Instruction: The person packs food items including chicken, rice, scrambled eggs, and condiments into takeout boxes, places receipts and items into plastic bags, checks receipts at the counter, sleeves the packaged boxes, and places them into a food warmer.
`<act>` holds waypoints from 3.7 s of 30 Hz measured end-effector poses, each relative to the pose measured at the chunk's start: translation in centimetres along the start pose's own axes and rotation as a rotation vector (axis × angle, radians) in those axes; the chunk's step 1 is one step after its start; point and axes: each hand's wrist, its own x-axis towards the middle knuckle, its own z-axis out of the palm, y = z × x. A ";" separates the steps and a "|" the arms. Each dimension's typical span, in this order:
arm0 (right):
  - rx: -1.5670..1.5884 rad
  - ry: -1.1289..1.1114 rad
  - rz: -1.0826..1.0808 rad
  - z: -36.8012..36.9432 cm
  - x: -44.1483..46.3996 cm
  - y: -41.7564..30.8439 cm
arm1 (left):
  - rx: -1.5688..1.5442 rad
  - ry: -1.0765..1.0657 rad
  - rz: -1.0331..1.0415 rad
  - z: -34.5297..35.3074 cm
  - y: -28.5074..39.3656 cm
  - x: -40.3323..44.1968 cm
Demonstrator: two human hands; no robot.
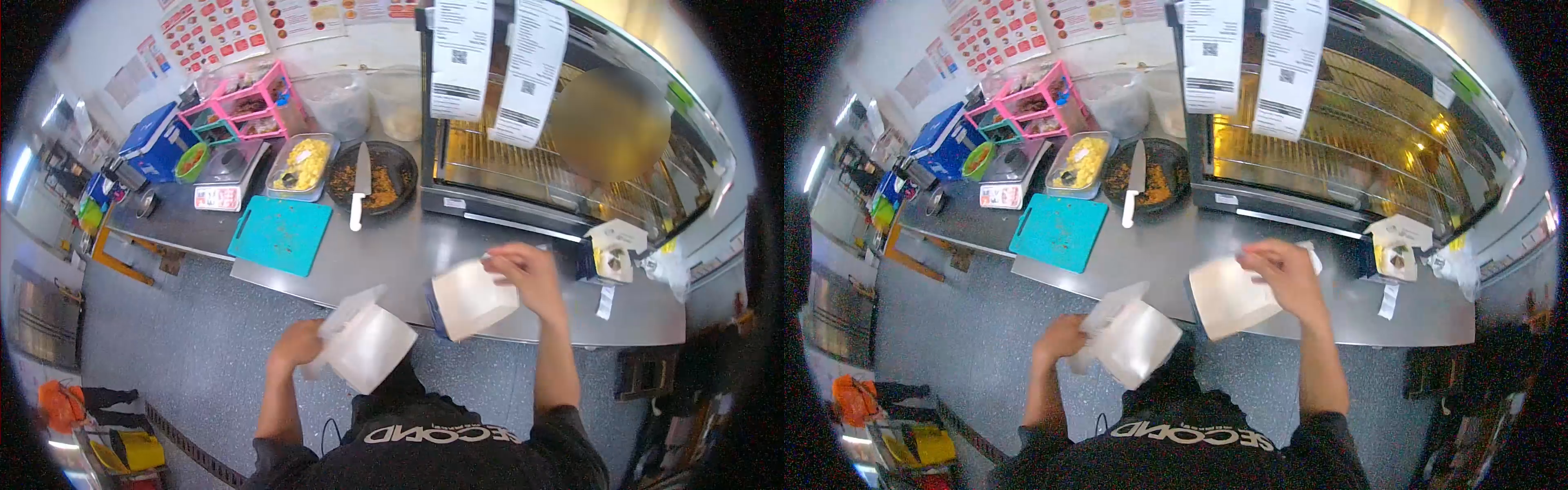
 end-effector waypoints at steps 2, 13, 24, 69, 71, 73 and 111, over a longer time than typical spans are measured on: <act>-0.164 -0.070 -0.016 2.0 6.2 2.6 | -0.012 0.115 -0.106 -1.3 -1.9 -0.6; -1.013 0.415 0.412 1.0 9.1 25.0 | -0.084 0.069 0.182 -7.6 2.7 11.4; -1.111 0.043 0.257 -2.3 9.5 28.4 | 0.312 -0.079 0.438 -0.2 12.4 25.8; -0.162 -0.772 0.118 0.2 25.6 16.4 | -1.286 0.245 -0.429 11.5 3.6 32.0; -0.465 -0.708 0.002 3.3 26.5 18.3 | -1.295 0.244 -0.443 11.8 3.6 32.0; -0.710 -0.651 0.043 5.5 26.2 18.6 | -1.273 0.281 -0.317 12.7 2.4 33.0; -0.195 -0.243 0.231 8.6 16.7 -2.9 | -0.442 0.753 0.027 -28.4 -12.9 61.0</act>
